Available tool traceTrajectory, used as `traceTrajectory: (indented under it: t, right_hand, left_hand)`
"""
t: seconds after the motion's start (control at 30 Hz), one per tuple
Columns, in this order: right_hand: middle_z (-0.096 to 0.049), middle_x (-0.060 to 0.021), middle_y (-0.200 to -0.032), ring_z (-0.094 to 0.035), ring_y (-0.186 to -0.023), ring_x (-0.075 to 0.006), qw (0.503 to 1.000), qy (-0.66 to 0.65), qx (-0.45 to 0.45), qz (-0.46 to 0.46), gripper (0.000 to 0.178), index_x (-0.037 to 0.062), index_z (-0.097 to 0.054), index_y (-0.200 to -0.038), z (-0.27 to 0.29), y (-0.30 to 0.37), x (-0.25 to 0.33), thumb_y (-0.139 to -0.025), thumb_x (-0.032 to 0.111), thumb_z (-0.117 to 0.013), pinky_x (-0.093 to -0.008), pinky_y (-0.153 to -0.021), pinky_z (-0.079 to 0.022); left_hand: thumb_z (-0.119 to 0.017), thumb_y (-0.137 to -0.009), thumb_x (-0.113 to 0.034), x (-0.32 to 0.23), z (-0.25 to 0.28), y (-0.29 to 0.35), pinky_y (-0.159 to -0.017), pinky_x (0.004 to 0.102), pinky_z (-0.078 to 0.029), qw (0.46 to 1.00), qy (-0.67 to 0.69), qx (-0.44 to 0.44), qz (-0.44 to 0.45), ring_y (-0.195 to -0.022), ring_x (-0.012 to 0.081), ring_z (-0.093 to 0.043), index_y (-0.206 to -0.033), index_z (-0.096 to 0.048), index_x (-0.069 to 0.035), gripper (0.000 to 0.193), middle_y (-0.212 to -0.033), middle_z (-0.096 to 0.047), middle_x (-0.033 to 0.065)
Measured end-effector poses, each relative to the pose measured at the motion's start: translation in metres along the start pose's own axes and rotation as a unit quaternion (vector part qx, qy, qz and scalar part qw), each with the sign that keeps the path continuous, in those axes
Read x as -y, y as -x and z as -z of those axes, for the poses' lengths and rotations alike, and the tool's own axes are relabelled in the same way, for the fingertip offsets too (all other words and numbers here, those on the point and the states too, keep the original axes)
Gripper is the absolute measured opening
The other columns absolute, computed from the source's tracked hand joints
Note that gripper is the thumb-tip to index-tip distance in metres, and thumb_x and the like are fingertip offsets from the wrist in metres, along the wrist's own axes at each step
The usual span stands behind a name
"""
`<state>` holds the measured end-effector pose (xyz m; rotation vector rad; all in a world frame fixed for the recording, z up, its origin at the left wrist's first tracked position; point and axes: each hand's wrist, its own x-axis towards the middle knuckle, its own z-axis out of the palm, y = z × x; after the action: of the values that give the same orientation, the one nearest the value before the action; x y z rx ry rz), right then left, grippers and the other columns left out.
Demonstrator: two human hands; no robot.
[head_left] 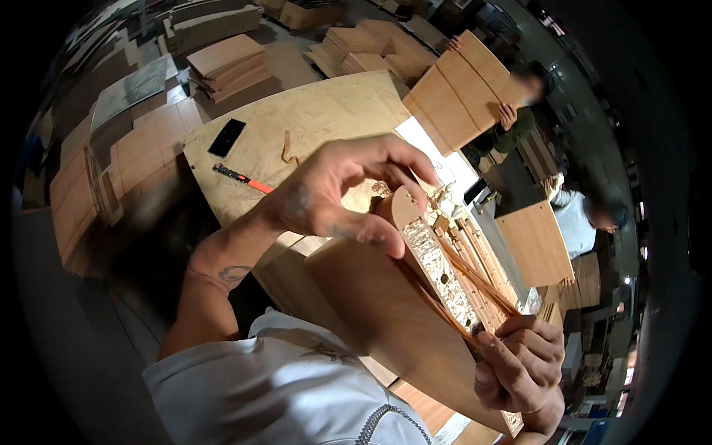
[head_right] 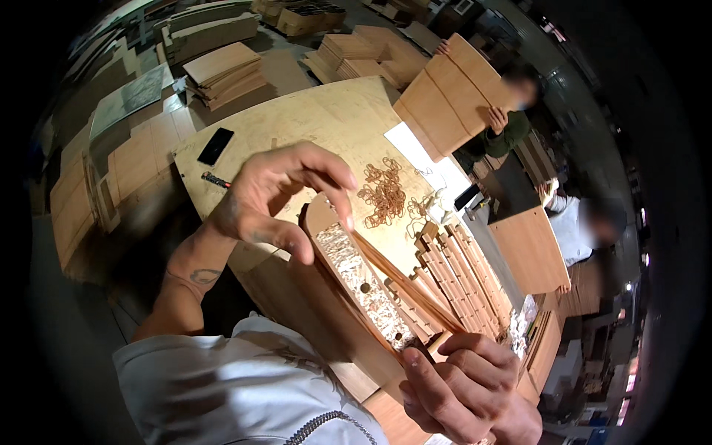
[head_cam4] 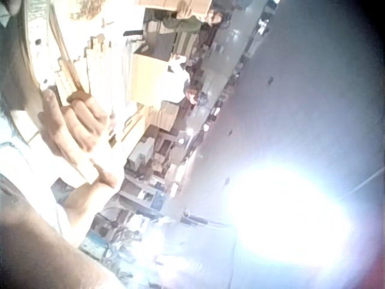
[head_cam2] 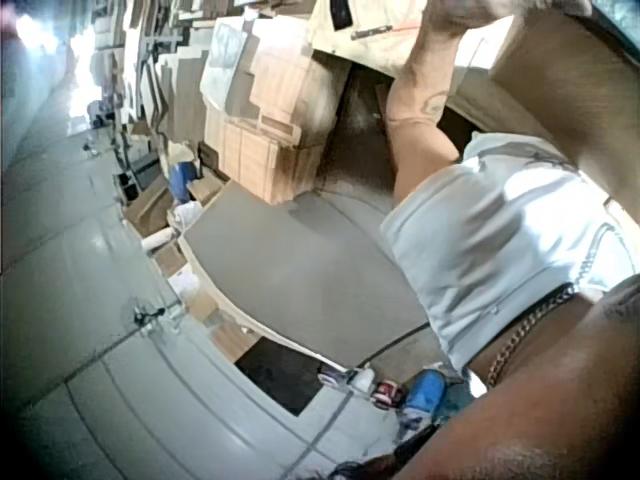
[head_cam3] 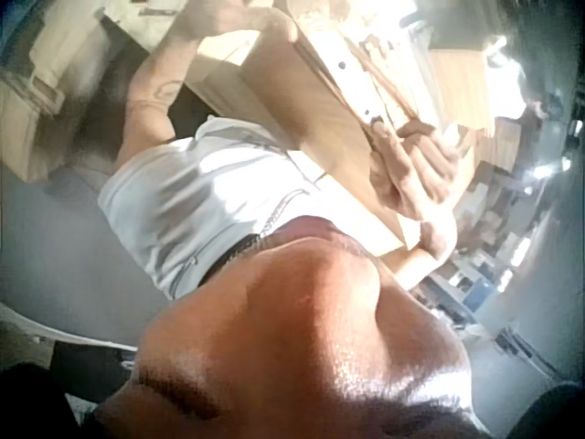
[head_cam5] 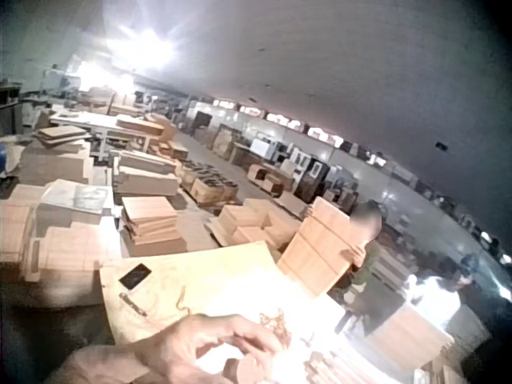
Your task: The person handles a large wooden panel, inspecting the edges and holes, then picks up and stretches a large rubber band around the panel to secure its components.
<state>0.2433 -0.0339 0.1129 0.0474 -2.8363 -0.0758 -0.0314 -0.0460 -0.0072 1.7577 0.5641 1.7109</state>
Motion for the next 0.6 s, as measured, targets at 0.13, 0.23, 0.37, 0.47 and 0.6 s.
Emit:
traceTrajectory:
  t: [0.13,0.23,0.37,0.47,0.6]
  right_hand:
    - [-0.049,0.0013,-0.058,-0.047,-0.051,-0.0095,1.000,-0.012,0.005,-0.025,0.037,-0.0033,-0.057,-0.112,0.001,0.009,-0.009,-0.077,0.006,-0.066,-0.0231,-0.058,-0.044]
    - [-0.040,0.0042,-0.054,-0.044,-0.048,-0.0084,0.996,-0.003,-0.088,0.032,0.033,-0.0002,-0.062,-0.104,-0.014,0.008,-0.026,-0.072,0.007,-0.067,-0.0225,-0.049,-0.041]
    - [-0.040,0.0040,-0.060,-0.042,-0.049,-0.0073,0.991,-0.015,-0.106,0.077,0.027,0.0004,-0.062,-0.101,-0.014,0.007,-0.039,-0.074,0.007,-0.060,-0.0220,-0.045,-0.036]
    - [-0.041,0.0009,-0.062,-0.044,-0.051,-0.0099,0.994,0.013,-0.091,0.059,0.033,-0.0020,-0.057,-0.105,-0.005,0.023,-0.043,-0.075,0.011,-0.055,-0.0230,-0.045,-0.038]
    - [-0.043,-0.0007,-0.062,-0.047,-0.051,-0.0118,0.993,0.047,-0.097,0.046,0.039,-0.0047,-0.053,-0.108,0.004,0.032,-0.038,-0.075,0.015,-0.053,-0.0243,-0.045,-0.040]
  left_hand:
    - [-0.083,-0.065,-0.029,0.001,-0.013,-0.013,-0.081,0.0350,-0.050,0.993,0.095,-0.063,-0.028,-0.089,0.0246,-0.062,-0.112,-0.048,0.007,0.069,-0.090,-0.063,0.0166]
    - [-0.077,-0.071,-0.038,-0.010,-0.025,-0.023,-0.070,0.0325,-0.051,0.992,-0.098,-0.053,-0.066,-0.078,0.0225,-0.063,-0.103,-0.055,0.005,0.058,-0.084,-0.062,0.0150]
    - [-0.055,-0.085,-0.050,-0.032,-0.043,-0.046,-0.052,0.0301,-0.042,0.904,-0.407,0.059,-0.117,-0.056,0.0200,-0.055,-0.088,-0.059,-0.002,0.048,-0.067,-0.057,0.0067]
    - [-0.053,-0.087,-0.046,-0.017,-0.063,-0.064,-0.046,0.0311,-0.036,0.845,-0.496,0.138,-0.147,-0.049,0.0190,-0.047,-0.071,-0.055,-0.006,0.043,-0.057,-0.045,0.0019]
    - [-0.051,-0.086,-0.049,-0.020,-0.059,-0.070,-0.047,0.0308,-0.036,0.826,-0.513,0.170,-0.160,-0.050,0.0196,-0.047,-0.067,-0.054,-0.006,0.047,-0.058,-0.045,0.0024]
